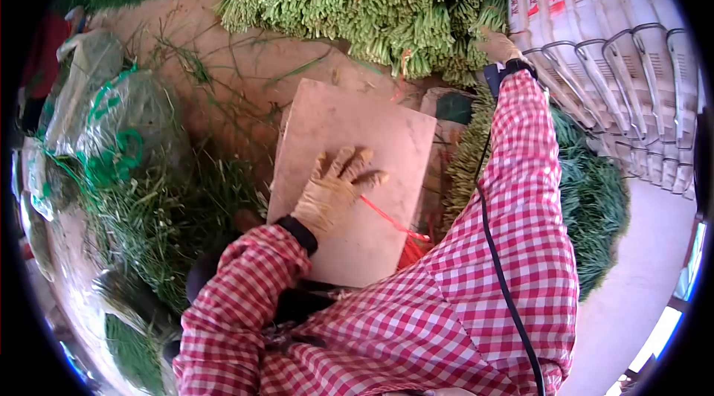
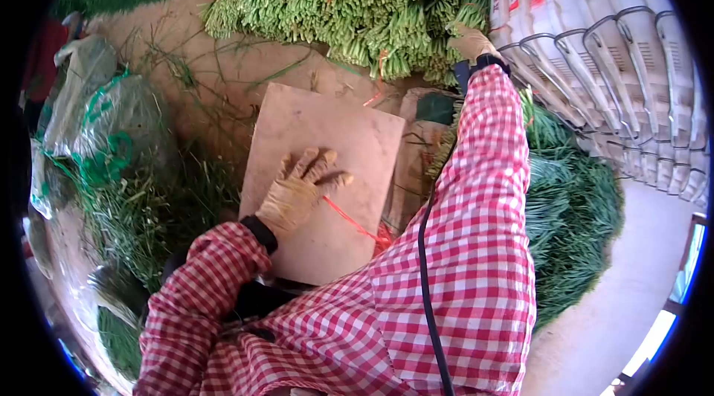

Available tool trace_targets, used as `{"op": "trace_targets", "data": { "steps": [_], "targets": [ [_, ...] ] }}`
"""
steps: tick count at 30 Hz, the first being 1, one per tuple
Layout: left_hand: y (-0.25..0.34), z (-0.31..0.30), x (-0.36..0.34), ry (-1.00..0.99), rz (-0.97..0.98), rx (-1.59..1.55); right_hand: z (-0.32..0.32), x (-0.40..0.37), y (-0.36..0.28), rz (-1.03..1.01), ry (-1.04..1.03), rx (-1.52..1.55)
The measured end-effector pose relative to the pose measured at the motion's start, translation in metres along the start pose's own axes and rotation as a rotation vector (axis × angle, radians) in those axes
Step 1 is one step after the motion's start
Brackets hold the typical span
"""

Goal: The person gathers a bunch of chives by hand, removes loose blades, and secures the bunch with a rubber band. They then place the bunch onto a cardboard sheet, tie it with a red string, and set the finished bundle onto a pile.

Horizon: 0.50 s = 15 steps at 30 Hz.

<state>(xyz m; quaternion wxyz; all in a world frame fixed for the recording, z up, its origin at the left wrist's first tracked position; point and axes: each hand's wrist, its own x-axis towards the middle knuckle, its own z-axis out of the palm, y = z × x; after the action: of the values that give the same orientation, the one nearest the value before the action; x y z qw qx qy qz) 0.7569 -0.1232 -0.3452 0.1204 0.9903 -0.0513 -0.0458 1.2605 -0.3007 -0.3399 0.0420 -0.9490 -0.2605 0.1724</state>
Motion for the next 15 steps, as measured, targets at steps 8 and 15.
{"op": "trace_targets", "data": {
  "steps": [8,15],
  "targets": [
    [-0.006,-0.017,0.011,-0.097,-0.07,-0.268,-0.03,-0.297,-0.176,-0.222,0.412,0.659],
    [0.039,-0.077,-0.056,-0.103,-0.222,-1.133,0.06,-0.431,-0.227,-0.173,-0.089,1.346]
  ]
}}
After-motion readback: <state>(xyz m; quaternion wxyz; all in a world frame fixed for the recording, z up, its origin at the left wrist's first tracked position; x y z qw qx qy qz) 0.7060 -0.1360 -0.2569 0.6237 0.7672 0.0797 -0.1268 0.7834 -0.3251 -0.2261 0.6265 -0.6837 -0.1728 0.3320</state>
